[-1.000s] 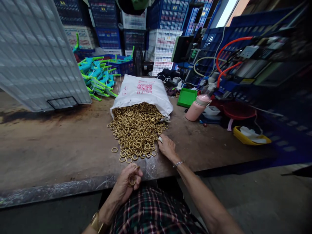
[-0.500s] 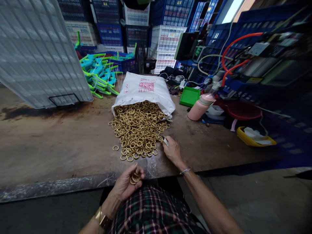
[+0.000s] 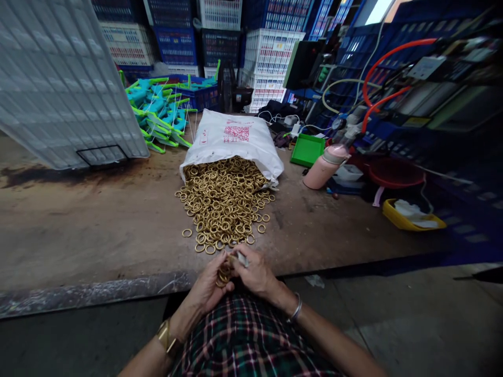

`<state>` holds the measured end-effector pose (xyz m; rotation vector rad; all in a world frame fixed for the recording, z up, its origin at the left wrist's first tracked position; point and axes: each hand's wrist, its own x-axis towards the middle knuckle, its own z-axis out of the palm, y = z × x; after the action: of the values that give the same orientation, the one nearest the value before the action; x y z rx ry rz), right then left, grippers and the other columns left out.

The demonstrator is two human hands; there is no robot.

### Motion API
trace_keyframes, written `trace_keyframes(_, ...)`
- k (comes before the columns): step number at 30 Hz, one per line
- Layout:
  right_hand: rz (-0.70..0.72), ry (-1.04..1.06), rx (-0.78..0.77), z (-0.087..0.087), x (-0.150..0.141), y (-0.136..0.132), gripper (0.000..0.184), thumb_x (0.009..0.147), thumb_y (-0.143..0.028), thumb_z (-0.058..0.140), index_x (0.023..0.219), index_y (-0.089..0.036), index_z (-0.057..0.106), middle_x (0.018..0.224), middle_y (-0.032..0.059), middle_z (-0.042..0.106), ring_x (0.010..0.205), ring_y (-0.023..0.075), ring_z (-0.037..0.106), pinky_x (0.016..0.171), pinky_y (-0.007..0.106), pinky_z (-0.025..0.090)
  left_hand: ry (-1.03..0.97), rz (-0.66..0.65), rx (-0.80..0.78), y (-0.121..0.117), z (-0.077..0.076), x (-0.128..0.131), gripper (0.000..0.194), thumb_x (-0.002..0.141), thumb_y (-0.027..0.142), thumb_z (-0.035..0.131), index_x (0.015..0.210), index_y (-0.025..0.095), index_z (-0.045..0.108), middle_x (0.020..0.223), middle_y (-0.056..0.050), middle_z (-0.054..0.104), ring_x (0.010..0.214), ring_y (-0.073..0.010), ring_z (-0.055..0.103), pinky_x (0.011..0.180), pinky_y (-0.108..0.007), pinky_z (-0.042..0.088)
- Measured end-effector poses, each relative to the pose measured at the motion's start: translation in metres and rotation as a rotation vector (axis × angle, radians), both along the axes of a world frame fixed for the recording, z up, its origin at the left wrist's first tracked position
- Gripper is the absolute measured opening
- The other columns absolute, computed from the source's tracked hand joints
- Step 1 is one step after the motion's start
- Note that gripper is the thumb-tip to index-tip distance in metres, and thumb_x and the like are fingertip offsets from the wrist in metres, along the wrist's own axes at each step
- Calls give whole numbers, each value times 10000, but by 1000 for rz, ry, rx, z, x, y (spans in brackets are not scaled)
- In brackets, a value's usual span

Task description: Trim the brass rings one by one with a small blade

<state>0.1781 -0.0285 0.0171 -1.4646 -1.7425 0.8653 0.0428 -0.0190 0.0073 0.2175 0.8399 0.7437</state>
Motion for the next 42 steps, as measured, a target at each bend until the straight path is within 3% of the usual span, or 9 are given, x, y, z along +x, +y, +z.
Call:
trace_keyframes(3,182,-41,70,3,-4,-1,142,800,-214,478,911,-212,567,856,11,605,795,128,537,714,227,392,6,86,-48,1,-4,0,103,783,230,588,751,136,559,588,24,554,483,-73,520,406,-162,380)
trace_keyframes(9,-285,-299,-13,-7,37,28,157,832,-279,437,871,-180,552,789,26,599,700,135,527,633,231,353,-13,39,-108,2,0,-6,116,796,203,549,719,123,516,572,18,510,431,-51,457,352,-137,273)
trace_keyframes(14,-273,-595,-68,-15,49,35,148,814,-293,466,878,-189,548,868,45,622,751,160,556,602,241,310,-28,-21,-56,0,-1,-6,139,758,242,599,758,125,524,554,42,465,422,-40,413,383,-151,295)
trace_keyframes(20,-274,-726,-134,-18,42,36,152,821,-236,423,908,-203,544,865,50,637,710,158,571,563,252,270,45,-102,73,-3,-3,-6,257,701,347,655,767,147,508,492,75,393,407,-34,354,370,-138,233)
trace_keyframes(23,-290,-636,-169,-19,43,36,146,795,-219,422,879,-190,538,746,37,618,641,151,538,544,249,267,96,-132,143,-4,-1,-2,318,674,378,670,840,165,501,502,76,414,417,-44,366,366,-137,234)
trace_keyframes(28,-274,-63,-186,-19,27,29,113,745,-260,428,679,-188,486,605,-28,505,570,109,443,533,215,312,250,-100,334,-5,1,5,389,671,447,655,891,170,493,550,65,452,442,-58,396,368,-153,288)
trace_keyframes(33,-190,342,-338,-18,-6,17,165,731,-361,494,717,-197,480,543,-70,455,478,82,371,480,204,307,460,-78,486,-6,4,4,368,726,501,576,865,170,496,528,78,418,403,-45,340,375,-160,277)
trace_keyframes(38,-107,386,-391,-14,-14,16,177,736,-376,497,720,-201,480,539,-72,467,470,81,370,480,207,310,656,-5,584,-4,3,-3,303,778,455,509,704,161,484,527,59,434,434,-55,336,434,-186,290)
trace_keyframes(42,-103,235,-279,-6,-8,20,214,754,-396,475,672,-198,480,554,-56,473,556,100,422,561,223,340,927,17,862,-1,-3,-7,224,785,329,495,634,164,503,565,35,465,534,-92,415,537,-215,338)
